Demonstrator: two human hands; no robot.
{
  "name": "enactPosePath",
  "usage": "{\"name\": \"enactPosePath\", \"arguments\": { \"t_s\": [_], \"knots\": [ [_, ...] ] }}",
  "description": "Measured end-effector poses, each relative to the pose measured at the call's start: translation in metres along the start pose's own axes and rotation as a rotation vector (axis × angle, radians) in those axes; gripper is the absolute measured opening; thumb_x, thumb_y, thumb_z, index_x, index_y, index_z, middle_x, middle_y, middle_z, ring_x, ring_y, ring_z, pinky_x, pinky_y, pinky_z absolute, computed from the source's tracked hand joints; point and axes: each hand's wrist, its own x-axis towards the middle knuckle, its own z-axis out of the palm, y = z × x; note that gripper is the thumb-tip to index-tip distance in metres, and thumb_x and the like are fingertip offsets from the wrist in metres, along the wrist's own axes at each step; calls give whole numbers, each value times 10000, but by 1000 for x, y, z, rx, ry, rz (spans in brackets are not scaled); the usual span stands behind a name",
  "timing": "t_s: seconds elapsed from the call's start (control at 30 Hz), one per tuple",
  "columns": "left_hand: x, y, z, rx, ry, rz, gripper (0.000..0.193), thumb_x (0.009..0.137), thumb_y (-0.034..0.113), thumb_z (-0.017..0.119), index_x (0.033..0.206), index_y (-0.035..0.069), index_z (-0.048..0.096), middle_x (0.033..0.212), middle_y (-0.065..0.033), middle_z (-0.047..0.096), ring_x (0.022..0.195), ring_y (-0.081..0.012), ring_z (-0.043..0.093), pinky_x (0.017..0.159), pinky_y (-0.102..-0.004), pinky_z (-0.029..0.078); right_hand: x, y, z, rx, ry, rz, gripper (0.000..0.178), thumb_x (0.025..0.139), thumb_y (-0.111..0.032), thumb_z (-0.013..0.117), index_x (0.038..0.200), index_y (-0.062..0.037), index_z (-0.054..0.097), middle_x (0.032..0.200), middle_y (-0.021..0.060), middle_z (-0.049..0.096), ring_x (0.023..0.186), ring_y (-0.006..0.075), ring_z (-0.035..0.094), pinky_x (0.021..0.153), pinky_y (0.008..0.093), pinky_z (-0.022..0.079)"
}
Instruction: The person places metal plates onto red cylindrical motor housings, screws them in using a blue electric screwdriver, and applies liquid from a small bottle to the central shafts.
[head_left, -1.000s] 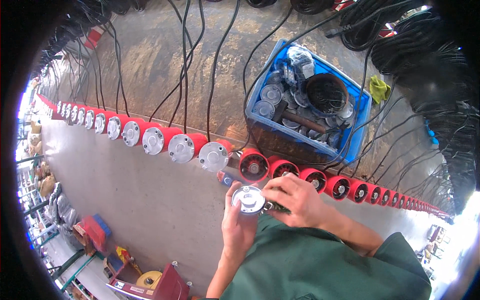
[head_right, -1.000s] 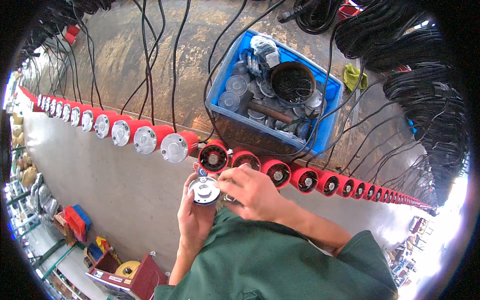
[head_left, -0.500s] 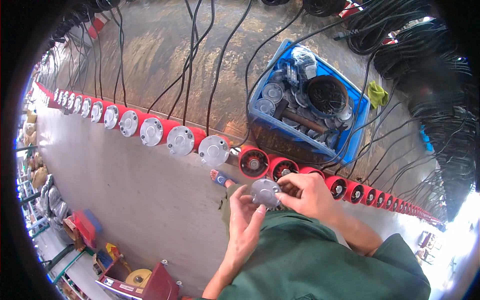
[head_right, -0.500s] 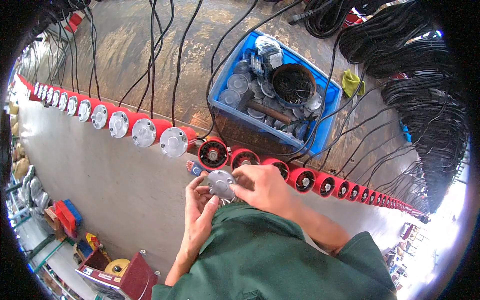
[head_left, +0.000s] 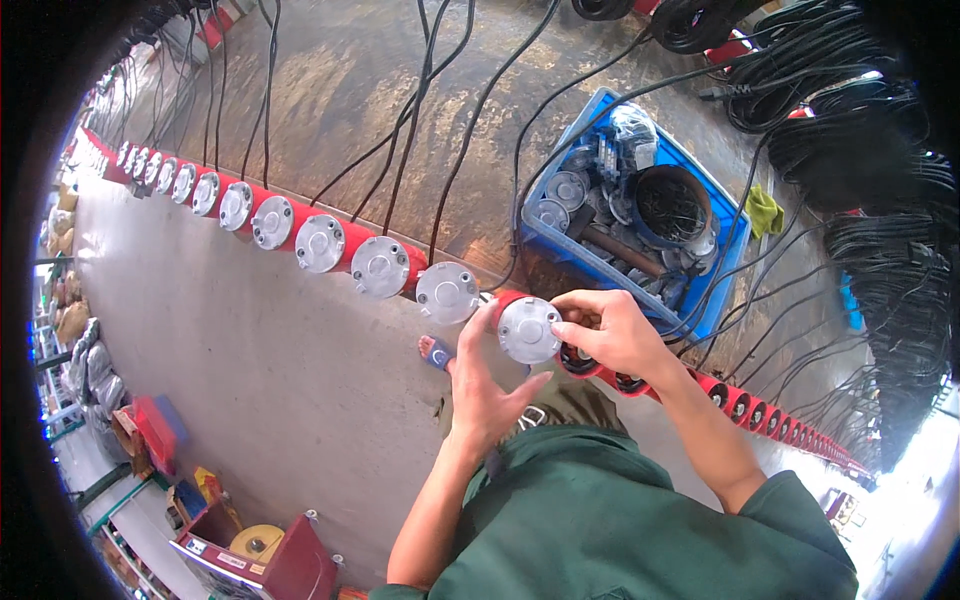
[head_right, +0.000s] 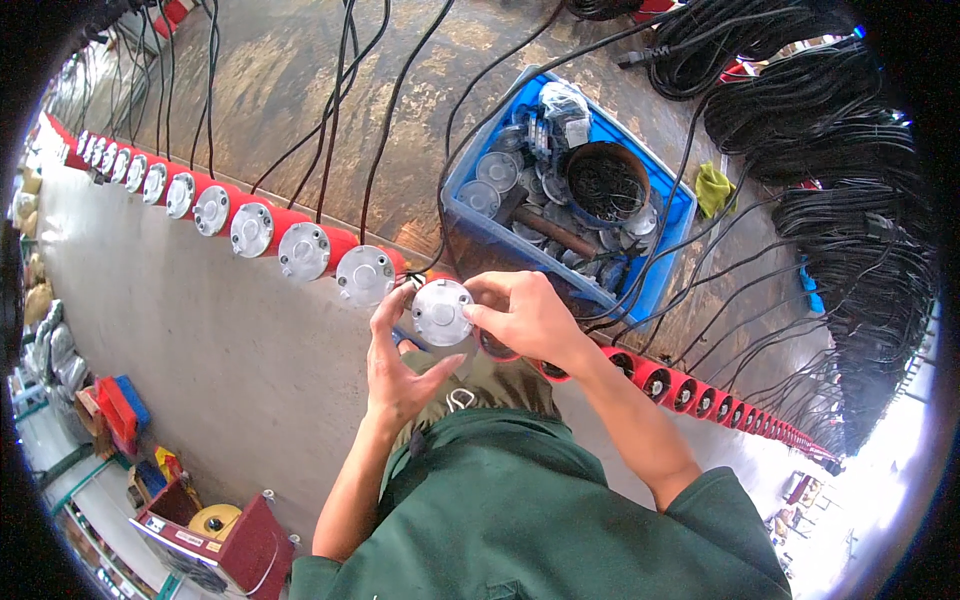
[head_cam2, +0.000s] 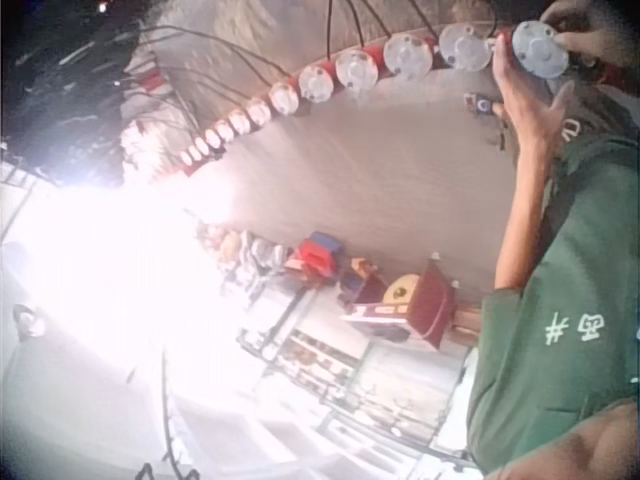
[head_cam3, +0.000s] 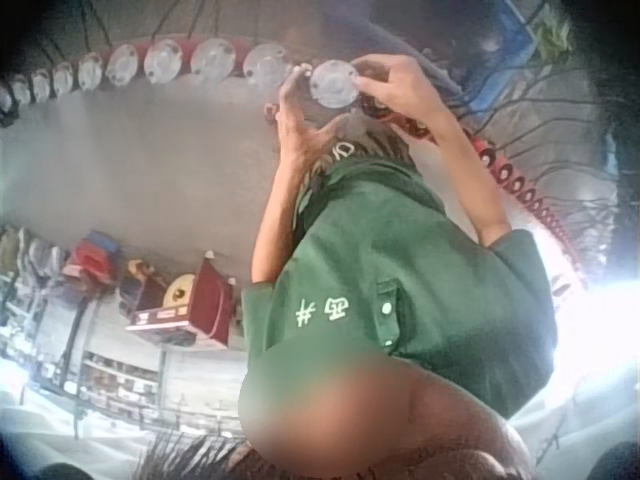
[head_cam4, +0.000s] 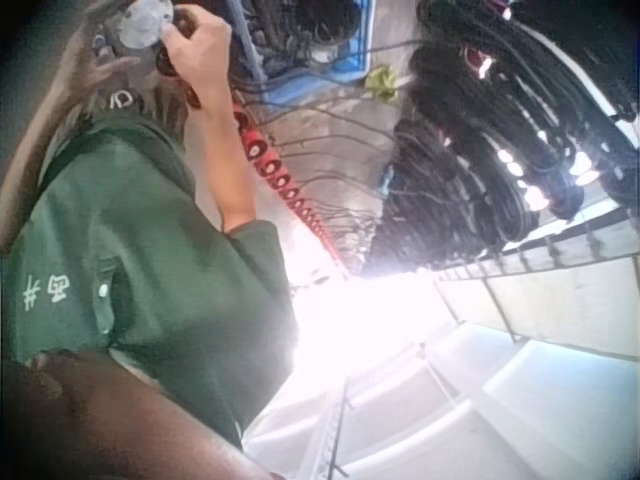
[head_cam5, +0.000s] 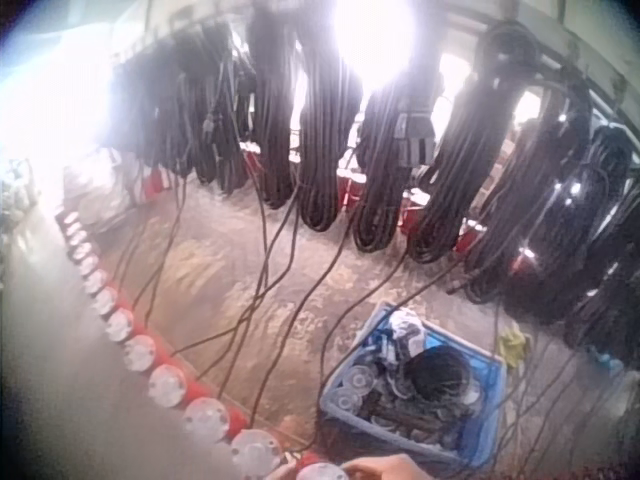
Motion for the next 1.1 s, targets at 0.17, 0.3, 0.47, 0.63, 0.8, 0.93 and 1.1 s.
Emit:
{"name": "enactPosePath", "arguments": {
  "t_s": [0.17, 0.3, 0.47, 0.63, 0.8, 0.93, 1.1],
  "knots": [
    [8, -6, 7, -34, 35, 42, 1093, 689, 147, 959, 1585, 71, 337, 1589, -163, 511, 1462, -352, 494, 1184, -471, 424, 4, 0, 5, -108, -5, -57, 281, 949, -93, 757, 1195, 40, 734, 897, 24, 739, 782, 48, 606, 719, 257, 527],
    [9, -14, 12, -64, 28, 95, 1095, 688, 150, 957, 1581, 58, 331, 1578, -162, 527, 1485, -359, 475, 1229, -483, 369, 1, -7, 4, -105, 21, -36, 282, 945, -133, 755, 1175, 29, 743, 884, 89, 762, 757, 100, 663, 715, 295, 550],
    [9, -11, 12, -24, 40, 71, 1066, 689, 140, 955, 1565, 48, 355, 1552, -162, 558, 1491, -353, 474, 1237, -475, 361, 1, -3, 0, -103, 17, -49, 273, 937, -149, 751, 1153, 19, 751, 903, 160, 786, 770, 163, 727, 731, 336, 573],
    [10, -7, 15, -18, 58, 93, 1034, 695, 129, 946, 1557, 49, 381, 1537, -156, 578, 1483, -338, 494, 1233, -462, 368, 6, 32, -4, -43, 55, -93, 270, 963, -42, 721, 1218, 46, 717, 1030, 106, 785, 936, 140, 727, 870, 314, 587],
    [11, -6, 15, -54, 33, 52, 998, 712, 80, 921, 1554, 54, 386, 1544, -177, 577, 1428, -318, 565, 1159, -409, 462, 9, 45, -1, 73, -60, -54, 324, 910, 5, 731, 1229, 51, 704, 1112, 106, 779, 1018, 153, 726, 947, 328, 576],
    [12, -5, 14, -37, 22, 67, 946, 726, 37, 899, 1540, 51, 418, 1541, -175, 577, 1413, -303, 582, 1106, -394, 512, 10, 48, 3, 138, -19, -44, 331, 878, -62, 760, 1195, 31, 731, 1054, 127, 807, 931, 160, 760, 884, 323, 598],
    [13, -7, 15, -30, 13, 57, 904, 723, 40, 901, 1515, 59, 467, 1519, -165, 594, 1394, -297, 595, 1033, -388, 562, 11, 55, 4, 111, -8, -94, 320, 886, -59, 755, 1192, 32, 731, 1029, 115, 807, 925, 148, 754, 868, 315, 600]
  ]
}}
